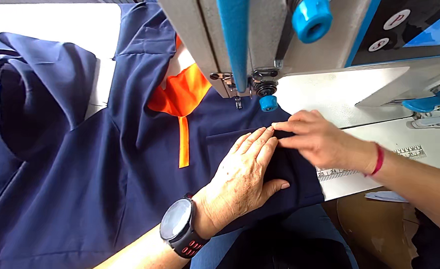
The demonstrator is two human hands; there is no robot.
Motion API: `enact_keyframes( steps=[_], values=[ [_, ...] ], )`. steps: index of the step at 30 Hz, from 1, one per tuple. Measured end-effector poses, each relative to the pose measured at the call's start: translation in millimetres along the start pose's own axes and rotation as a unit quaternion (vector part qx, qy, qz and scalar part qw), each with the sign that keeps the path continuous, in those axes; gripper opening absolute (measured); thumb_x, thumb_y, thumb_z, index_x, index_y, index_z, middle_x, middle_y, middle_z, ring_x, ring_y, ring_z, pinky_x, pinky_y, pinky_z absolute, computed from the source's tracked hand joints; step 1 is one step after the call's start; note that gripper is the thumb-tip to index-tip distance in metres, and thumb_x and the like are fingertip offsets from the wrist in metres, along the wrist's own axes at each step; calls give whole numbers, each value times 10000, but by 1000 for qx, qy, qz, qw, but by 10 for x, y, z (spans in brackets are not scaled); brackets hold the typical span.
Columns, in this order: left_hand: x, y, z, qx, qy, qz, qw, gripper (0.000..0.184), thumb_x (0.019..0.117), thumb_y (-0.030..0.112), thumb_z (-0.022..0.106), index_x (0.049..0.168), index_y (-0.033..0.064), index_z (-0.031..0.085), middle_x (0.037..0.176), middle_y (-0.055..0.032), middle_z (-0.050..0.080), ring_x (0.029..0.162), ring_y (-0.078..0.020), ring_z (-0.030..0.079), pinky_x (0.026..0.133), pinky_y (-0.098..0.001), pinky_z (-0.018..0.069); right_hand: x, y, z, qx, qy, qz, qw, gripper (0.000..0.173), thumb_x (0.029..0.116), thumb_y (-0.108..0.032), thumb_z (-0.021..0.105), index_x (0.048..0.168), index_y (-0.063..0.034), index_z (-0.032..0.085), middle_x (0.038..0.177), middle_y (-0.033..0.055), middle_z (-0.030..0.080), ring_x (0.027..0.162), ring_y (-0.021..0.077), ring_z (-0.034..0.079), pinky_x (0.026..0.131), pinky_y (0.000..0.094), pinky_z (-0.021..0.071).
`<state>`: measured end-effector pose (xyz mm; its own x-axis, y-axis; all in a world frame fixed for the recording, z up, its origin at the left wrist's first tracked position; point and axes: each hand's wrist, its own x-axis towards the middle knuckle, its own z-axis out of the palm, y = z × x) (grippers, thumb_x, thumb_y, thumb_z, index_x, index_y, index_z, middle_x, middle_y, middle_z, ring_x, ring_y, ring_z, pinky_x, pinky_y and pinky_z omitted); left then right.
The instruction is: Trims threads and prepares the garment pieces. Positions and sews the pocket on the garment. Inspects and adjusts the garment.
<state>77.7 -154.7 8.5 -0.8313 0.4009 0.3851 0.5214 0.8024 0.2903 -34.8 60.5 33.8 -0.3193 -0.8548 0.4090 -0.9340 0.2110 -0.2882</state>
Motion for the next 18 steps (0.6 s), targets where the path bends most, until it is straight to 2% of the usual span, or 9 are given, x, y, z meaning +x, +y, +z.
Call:
enact_keyframes(
  steps=[1,3,5,8,10,12,14,16,18],
  values=[
    [-2,-6,-1,4,-7,0,1000,777,925,647,508,1328,-6,630,1434,-166,600,1384,-286,535,1144,-457,414,12,96,-163,43,11,25,999,310,891,-52,529,1005,-92,814,1222,106,734,1094,260,672,879,420,521],
    [-2,-2,-13,20,-23,-5,1000,807,925,670,482,1375,14,617,1464,-145,583,1401,-274,519,1158,-447,402,22,265,-550,72,56,65,994,286,953,-29,508,1013,-25,787,1195,129,724,1161,189,657,1008,313,516],
    [-9,8,-11,33,-34,-13,999,807,927,686,451,1378,43,634,1485,-124,569,1412,-261,507,1163,-442,394,-2,337,-734,43,90,71,992,276,940,-11,500,930,-7,776,1077,113,754,1085,130,695,978,253,541],
    [-13,5,-8,43,-37,-10,998,820,931,700,427,1372,44,640,1488,-119,568,1419,-257,500,1167,-443,390,-107,282,-577,-12,65,69,995,279,886,-66,506,883,-79,785,987,63,755,983,201,666,844,369,508],
    [-14,12,-9,48,-37,-11,998,822,928,700,423,1373,44,641,1486,-117,570,1417,-255,502,1163,-439,393,-123,204,-396,-15,54,61,997,283,893,-100,513,968,-97,785,1018,47,754,992,219,659,814,398,498],
    [-16,22,-14,51,-37,-13,998,823,925,695,429,1378,41,635,1489,-123,566,1418,-261,500,1163,-444,389,-93,130,-226,5,44,51,998,352,878,-123,507,1129,-88,752,1121,43,750,1082,233,642,857,426,470],
    [-8,35,-27,54,-41,-15,998,814,919,689,443,1376,43,636,1491,-126,563,1416,-266,502,1162,-446,389,-53,80,-74,33,35,34,998,428,867,-122,504,1239,-74,708,1181,38,743,1138,226,617,886,425,433],
    [5,51,-40,56,-47,-17,997,803,914,682,462,1373,47,639,1487,-128,566,1413,-267,504,1159,-447,392,-48,50,51,34,24,20,999,462,874,-116,481,1289,-58,676,1226,37,738,1182,204,611,913,417,413],
    [13,51,-58,52,-54,-11,997,791,911,666,484,1375,43,637,1489,-141,561,1415,-274,500,1161,-449,388,-72,26,133,4,28,27,999,437,938,-149,439,1295,-62,675,1235,35,733,1170,199,608,919,418,401]
  ],
)
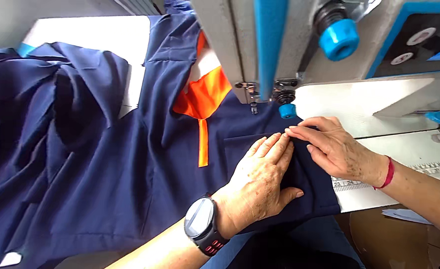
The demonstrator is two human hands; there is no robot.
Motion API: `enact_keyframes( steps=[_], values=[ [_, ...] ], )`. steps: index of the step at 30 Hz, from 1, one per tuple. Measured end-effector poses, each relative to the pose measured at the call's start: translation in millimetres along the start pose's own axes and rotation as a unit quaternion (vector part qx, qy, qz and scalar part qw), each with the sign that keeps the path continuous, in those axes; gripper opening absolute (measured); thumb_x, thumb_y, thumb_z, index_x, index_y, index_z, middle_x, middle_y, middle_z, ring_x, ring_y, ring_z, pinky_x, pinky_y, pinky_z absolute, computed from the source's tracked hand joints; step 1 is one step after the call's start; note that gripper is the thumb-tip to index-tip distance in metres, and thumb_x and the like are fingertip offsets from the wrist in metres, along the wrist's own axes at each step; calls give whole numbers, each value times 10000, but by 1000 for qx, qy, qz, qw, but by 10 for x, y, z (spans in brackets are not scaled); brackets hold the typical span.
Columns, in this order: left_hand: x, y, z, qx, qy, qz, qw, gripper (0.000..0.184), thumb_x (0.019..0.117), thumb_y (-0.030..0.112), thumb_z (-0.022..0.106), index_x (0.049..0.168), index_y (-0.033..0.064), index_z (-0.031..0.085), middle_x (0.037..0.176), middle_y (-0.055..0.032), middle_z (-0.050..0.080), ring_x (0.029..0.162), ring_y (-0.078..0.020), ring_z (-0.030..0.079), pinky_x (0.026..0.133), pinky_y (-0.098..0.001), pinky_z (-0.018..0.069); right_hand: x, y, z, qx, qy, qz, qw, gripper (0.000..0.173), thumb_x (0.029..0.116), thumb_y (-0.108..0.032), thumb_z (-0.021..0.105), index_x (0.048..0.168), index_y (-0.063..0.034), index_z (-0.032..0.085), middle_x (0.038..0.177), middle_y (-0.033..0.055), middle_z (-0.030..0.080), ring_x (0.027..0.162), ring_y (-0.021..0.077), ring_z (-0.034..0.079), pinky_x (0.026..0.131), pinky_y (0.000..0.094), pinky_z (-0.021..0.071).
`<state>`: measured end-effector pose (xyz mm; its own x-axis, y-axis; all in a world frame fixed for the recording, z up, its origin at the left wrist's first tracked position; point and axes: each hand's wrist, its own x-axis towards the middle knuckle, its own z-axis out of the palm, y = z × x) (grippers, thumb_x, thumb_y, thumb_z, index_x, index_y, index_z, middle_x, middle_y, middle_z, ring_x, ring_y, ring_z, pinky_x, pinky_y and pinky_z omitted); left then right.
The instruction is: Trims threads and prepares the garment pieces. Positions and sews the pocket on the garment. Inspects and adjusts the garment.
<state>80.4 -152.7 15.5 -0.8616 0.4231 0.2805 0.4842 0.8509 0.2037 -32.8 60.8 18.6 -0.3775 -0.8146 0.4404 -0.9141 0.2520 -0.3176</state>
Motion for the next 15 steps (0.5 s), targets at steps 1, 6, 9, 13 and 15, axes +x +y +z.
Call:
enact_keyframes(
  steps=[1,6,9,13,15],
  values=[
    [-4,-20,-15,-11,-1,9,1000,773,912,651,502,1361,39,644,1475,-154,570,1410,-283,504,1159,-451,393,-16,-13,23,-14,6,8,1000,421,992,-219,429,1298,-74,679,1238,28,735,1162,203,605,921,422,391],
    [-284,-287,-164,-67,15,10,998,898,934,744,412,1400,-5,587,1472,-167,561,1423,-278,485,1171,-452,393,-16,-137,123,-82,53,22,995,521,1036,-530,453,1138,-158,803,1218,9,753,1084,248,617,864,449,370],
    [-639,-503,-272,36,10,-39,999,992,940,801,243,1464,11,538,1560,-139,486,1473,-261,430,1191,-514,343,6,-184,156,-124,56,8,991,438,1012,-470,546,1097,-132,811,1199,41,756,1052,253,629,856,456,381],
    [-882,-612,-432,120,-12,-104,987,996,937,802,197,1465,36,551,1558,-118,495,1487,-284,407,1167,-662,262,2,-190,128,-123,38,13,992,480,986,-520,555,1130,-135,804,1216,31,749,1069,254,621,858,466,373],
    [-880,-617,-462,115,1,-115,987,929,952,767,264,1423,39,598,1531,-128,525,1477,-312,419,1154,-682,272,7,-197,109,-118,31,21,992,519,964,-567,551,1135,-148,805,1231,23,745,1079,257,623,853,471,381]
  ],
)
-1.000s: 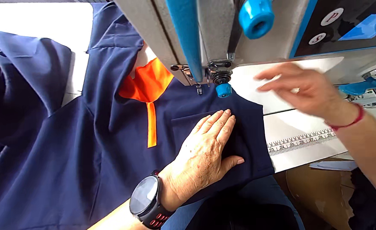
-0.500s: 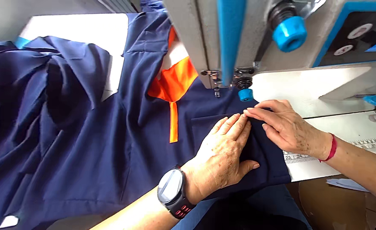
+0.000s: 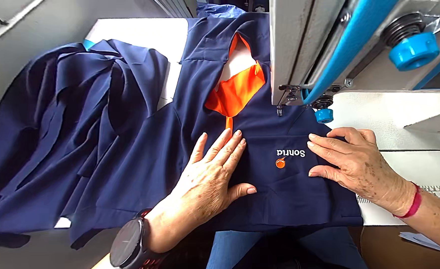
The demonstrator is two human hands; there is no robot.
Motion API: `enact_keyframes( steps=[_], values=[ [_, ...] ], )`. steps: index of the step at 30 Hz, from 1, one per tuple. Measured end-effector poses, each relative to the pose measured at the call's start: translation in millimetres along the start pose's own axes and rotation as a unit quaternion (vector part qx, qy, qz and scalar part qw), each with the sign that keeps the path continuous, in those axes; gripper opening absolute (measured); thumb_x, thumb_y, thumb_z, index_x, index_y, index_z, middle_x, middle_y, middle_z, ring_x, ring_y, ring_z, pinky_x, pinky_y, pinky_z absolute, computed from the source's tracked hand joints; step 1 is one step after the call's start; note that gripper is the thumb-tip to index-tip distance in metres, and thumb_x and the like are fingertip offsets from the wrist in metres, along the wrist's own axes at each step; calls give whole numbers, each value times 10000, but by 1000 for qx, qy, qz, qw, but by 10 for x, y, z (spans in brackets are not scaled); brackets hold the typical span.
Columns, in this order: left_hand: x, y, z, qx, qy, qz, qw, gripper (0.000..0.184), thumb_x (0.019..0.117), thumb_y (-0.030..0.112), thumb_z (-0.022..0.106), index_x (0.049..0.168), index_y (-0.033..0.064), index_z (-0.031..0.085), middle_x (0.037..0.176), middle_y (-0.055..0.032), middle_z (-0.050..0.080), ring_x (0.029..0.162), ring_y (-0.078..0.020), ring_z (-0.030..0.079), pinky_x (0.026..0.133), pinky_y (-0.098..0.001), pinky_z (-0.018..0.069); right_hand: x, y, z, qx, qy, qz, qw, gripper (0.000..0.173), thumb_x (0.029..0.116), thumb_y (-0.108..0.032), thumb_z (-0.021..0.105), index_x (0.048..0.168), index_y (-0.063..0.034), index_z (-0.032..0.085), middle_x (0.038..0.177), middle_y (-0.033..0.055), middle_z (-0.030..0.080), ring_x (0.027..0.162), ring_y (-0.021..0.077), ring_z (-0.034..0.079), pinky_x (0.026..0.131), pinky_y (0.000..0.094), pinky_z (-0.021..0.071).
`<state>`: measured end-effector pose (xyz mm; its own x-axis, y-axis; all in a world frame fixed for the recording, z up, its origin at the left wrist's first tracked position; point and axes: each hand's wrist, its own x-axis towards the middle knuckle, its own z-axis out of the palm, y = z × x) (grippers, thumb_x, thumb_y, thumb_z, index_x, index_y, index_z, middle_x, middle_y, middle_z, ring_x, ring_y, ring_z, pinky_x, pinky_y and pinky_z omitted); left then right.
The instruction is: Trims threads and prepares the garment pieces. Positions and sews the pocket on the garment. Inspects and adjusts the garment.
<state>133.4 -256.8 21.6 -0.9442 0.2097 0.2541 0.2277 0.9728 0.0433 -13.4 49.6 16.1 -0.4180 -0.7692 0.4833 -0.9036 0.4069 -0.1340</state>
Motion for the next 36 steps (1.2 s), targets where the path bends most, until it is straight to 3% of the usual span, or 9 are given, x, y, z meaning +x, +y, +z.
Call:
enact_keyframes(
  steps=[3,6,8,11,18,24,26,29,36],
  values=[
    [78,68,-66,-47,77,0,996,664,986,601,453,1234,43,715,1372,-197,631,1360,-392,531,1084,-621,406,14,-8,-18,-7,-11,4,1000,560,939,-615,544,1137,-161,807,1244,11,740,1068,253,621,834,471,385],
    [174,253,-119,-95,129,59,985,424,1039,442,486,1079,121,759,1175,-80,709,1173,-263,624,964,-458,478,11,-11,-16,-17,-15,5,1000,564,929,-619,547,1133,-163,808,1247,8,738,1054,248,623,825,471,389],
    [269,368,-68,-110,109,116,981,448,1050,453,460,1114,127,759,1202,-42,717,1186,-211,628,981,-411,476,8,-15,-28,-25,-18,-1,1000,565,934,-614,541,1139,-159,805,1246,8,739,1057,245,626,825,469,390],
    [439,520,26,-113,72,139,981,572,1036,522,412,1213,79,727,1336,-107,677,1323,-261,588,1099,-441,457,0,-26,-34,-31,-23,-6,999,552,952,-593,530,1147,-153,800,1257,9,734,1063,237,632,832,468,399],
    [621,955,208,-104,-3,67,992,872,943,711,403,1355,-26,621,1458,-218,567,1398,-343,516,1126,-521,422,24,-28,-51,-20,-35,-5,999,531,939,-571,545,1163,-161,796,1274,3,727,1062,231,635,827,470,405],
    [481,430,36,-117,89,33,989,292,986,247,547,889,54,743,955,-102,742,954,-280,727,803,-471,580,33,-8,-69,12,-32,16,999,566,949,-605,531,1182,-154,781,1230,-3,744,1019,231,638,813,459,408],
    [473,196,-6,-149,114,-16,982,209,967,121,556,939,21,737,929,-118,738,893,-286,725,781,-463,586,48,-15,-72,22,-20,28,999,552,979,-548,512,1236,-112,731,1085,-1,759,950,228,633,791,454,406],
    [569,32,-54,-194,102,-103,970,131,949,74,629,1003,-2,721,902,-132,692,824,-271,675,747,-451,557,65,-23,-60,19,-8,43,999,475,1024,-440,508,1252,-73,704,1147,12,765,953,239,644,788,443,408],
    [781,106,-106,-205,-49,-152,966,105,938,59,692,895,-36,696,929,-222,631,973,-419,612,833,-572,486,118,-71,-88,1,-14,49,999,302,1025,-199,533,1221,-55,713,1038,28,781,906,248,665,776,455,418]
  ],
)
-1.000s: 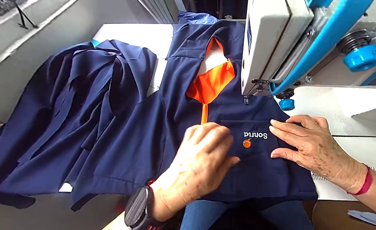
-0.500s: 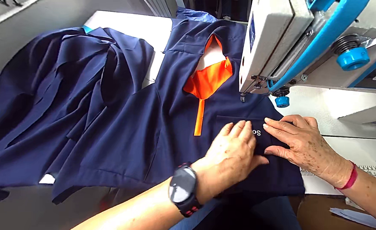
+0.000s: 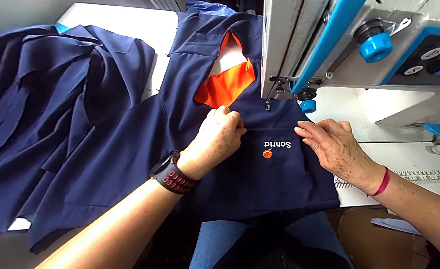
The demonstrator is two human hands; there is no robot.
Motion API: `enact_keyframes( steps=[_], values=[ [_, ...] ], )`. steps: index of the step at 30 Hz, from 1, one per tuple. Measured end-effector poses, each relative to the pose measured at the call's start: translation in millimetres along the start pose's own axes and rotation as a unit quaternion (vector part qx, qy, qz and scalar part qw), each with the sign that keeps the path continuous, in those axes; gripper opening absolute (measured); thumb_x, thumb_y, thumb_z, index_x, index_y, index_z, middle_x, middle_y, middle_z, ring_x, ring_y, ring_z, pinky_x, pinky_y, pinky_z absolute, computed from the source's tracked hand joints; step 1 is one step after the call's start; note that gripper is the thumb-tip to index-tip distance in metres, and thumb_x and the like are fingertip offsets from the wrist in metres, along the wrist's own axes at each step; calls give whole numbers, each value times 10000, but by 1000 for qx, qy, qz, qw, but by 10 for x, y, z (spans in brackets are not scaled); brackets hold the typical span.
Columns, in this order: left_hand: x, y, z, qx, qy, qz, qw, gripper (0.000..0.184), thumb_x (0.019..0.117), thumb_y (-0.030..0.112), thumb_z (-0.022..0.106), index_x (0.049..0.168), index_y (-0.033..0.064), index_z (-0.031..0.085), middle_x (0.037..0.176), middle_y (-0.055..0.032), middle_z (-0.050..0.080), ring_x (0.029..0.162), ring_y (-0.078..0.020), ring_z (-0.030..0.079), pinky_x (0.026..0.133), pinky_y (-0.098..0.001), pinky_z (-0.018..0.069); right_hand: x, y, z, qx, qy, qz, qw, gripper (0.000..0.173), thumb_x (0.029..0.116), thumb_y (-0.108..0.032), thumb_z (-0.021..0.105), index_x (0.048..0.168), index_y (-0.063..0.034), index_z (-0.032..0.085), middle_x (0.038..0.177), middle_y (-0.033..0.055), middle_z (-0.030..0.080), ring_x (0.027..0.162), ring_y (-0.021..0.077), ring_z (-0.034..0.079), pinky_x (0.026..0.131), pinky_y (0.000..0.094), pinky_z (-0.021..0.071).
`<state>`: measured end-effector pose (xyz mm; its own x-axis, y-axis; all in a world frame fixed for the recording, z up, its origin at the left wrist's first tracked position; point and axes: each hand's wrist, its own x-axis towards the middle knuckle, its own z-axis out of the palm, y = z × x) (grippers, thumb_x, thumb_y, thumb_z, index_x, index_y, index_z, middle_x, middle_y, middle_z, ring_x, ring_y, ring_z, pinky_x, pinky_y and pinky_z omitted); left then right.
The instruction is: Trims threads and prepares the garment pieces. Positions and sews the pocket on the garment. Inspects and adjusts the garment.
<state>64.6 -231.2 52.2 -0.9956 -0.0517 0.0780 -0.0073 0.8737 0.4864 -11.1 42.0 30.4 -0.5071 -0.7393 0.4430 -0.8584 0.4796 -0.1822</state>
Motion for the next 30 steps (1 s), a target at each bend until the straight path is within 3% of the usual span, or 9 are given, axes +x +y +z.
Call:
enact_keyframes(
  steps=[6,9,14,17,21,25,30],
  values=[
    [45,41,-61,17,-36,1,999,107,943,28,681,864,-45,681,911,-214,633,983,-414,606,841,-558,476,20,-22,-35,-12,-16,-16,1000,325,1009,-169,537,1262,-57,707,951,65,754,841,267,635,751,458,395],
    [60,46,-88,13,-45,-5,999,117,946,39,685,860,-39,691,904,-205,638,975,-400,609,836,-550,478,96,87,-52,15,-33,-46,998,309,975,-135,557,1233,-62,710,992,57,774,863,267,667,743,455,436],
    [81,-37,-68,15,-42,15,999,125,930,61,692,830,-15,687,865,-176,620,929,-369,613,799,-533,487,256,413,-39,6,-12,-271,962,244,987,-78,554,1075,-46,780,998,78,784,881,242,659,790,393,433],
    [85,-44,-74,15,-46,17,999,119,930,66,691,839,-9,692,866,-172,620,923,-361,615,797,-528,487,366,427,-26,-15,8,-341,940,239,990,-36,531,1018,-8,767,906,109,763,811,251,649,752,380,456],
    [83,-37,-88,9,-51,12,999,107,935,50,677,845,-3,697,877,-164,615,926,-347,609,793,-512,485,421,374,9,-23,16,-360,932,253,983,12,499,954,14,751,840,138,737,766,269,643,716,382,463],
    [80,-42,-94,7,-52,15,999,86,938,25,669,873,-17,706,908,-181,629,960,-359,610,825,-522,482,368,373,76,-21,41,-348,936,242,984,12,505,954,13,745,851,144,732,794,278,649,739,382,472],
    [106,-9,-174,12,-81,-15,997,90,957,27,656,891,-14,701,915,-158,597,918,-312,602,784,-469,486,323,314,133,-39,79,-338,937,237,984,18,506,966,20,743,877,151,740,796,272,640,748,374,466]
  ],
)
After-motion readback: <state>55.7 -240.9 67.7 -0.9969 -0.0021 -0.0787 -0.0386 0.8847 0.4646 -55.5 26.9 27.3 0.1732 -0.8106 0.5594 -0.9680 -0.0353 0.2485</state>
